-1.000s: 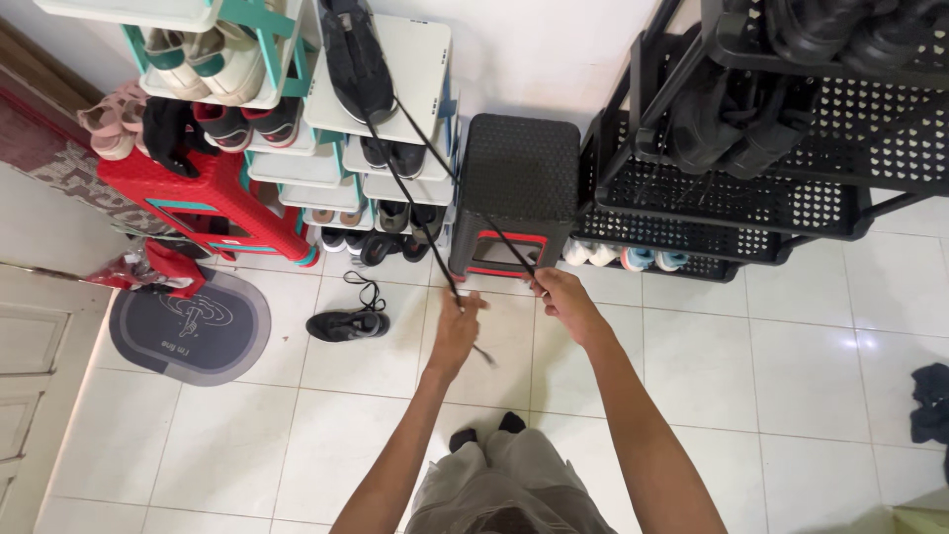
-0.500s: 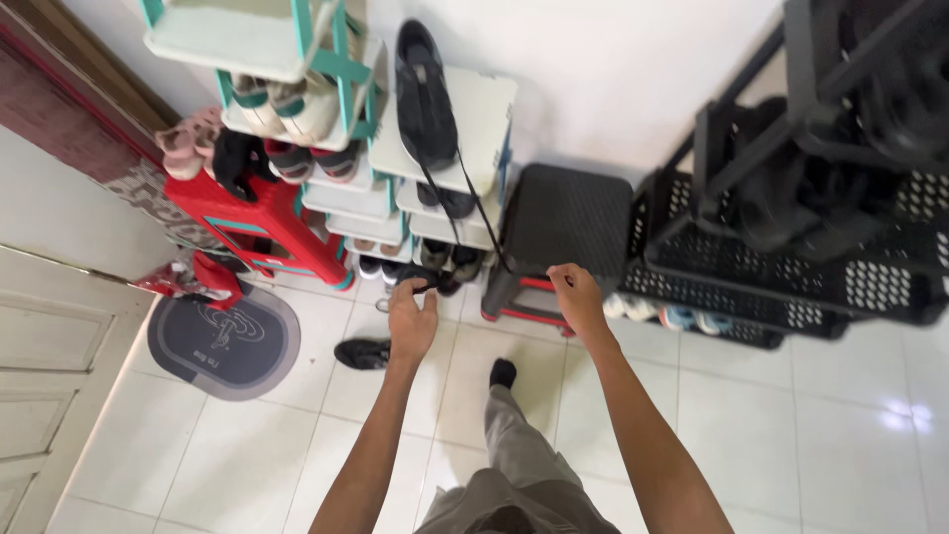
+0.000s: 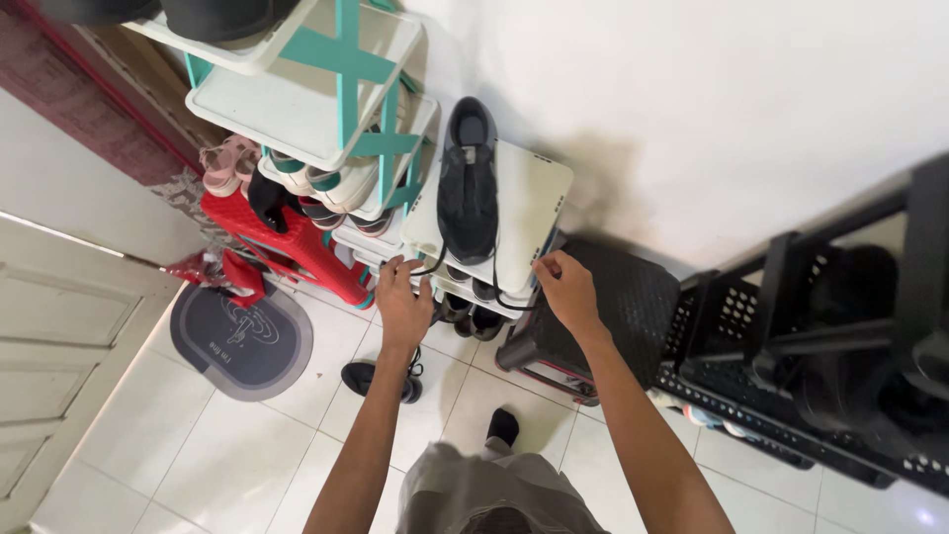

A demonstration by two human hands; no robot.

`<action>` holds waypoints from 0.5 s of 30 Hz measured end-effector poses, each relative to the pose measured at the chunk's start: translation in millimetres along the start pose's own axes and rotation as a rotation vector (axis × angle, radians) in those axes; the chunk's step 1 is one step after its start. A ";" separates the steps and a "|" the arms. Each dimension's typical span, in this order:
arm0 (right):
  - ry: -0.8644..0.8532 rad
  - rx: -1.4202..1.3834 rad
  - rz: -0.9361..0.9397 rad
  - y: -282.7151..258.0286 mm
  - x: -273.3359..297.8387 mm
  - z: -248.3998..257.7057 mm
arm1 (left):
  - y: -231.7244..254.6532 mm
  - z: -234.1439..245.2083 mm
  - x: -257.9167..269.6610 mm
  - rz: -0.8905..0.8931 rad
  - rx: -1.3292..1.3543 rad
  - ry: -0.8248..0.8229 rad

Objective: The person un-laces a black shoe resting on a small white table, pulling the laces out of the eyelets, then threads the laces back through the eyelets and re-laces the shoe. They briefly handle a second shoe from the shoe rack before continuing to lace the first shoe.

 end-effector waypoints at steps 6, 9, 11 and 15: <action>-0.117 0.057 -0.029 -18.9 -58.0 -26.2 | 15.2 -19.4 -50.6 -0.114 -0.206 -0.011; -0.173 0.055 -0.029 -25.2 -82.0 -39.6 | 4.8 -39.7 -78.1 -0.006 -0.159 -0.178; -0.181 0.064 -0.001 -31.9 -97.7 -48.5 | 0.4 -55.5 -94.6 0.013 -0.142 -0.262; -0.257 0.162 0.038 -46.7 -125.7 -68.2 | -8.2 -72.2 -123.9 -0.027 -0.151 -0.327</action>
Point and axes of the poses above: each hand's wrist, its own x-axis away from the middle knuckle, its own z-axis out of the back of the hand, y = z × x, the point moved 3 cm from there along -x, towards the middle knuckle, and after that the axes turned 8 degrees about x, right-handed, at the moved point
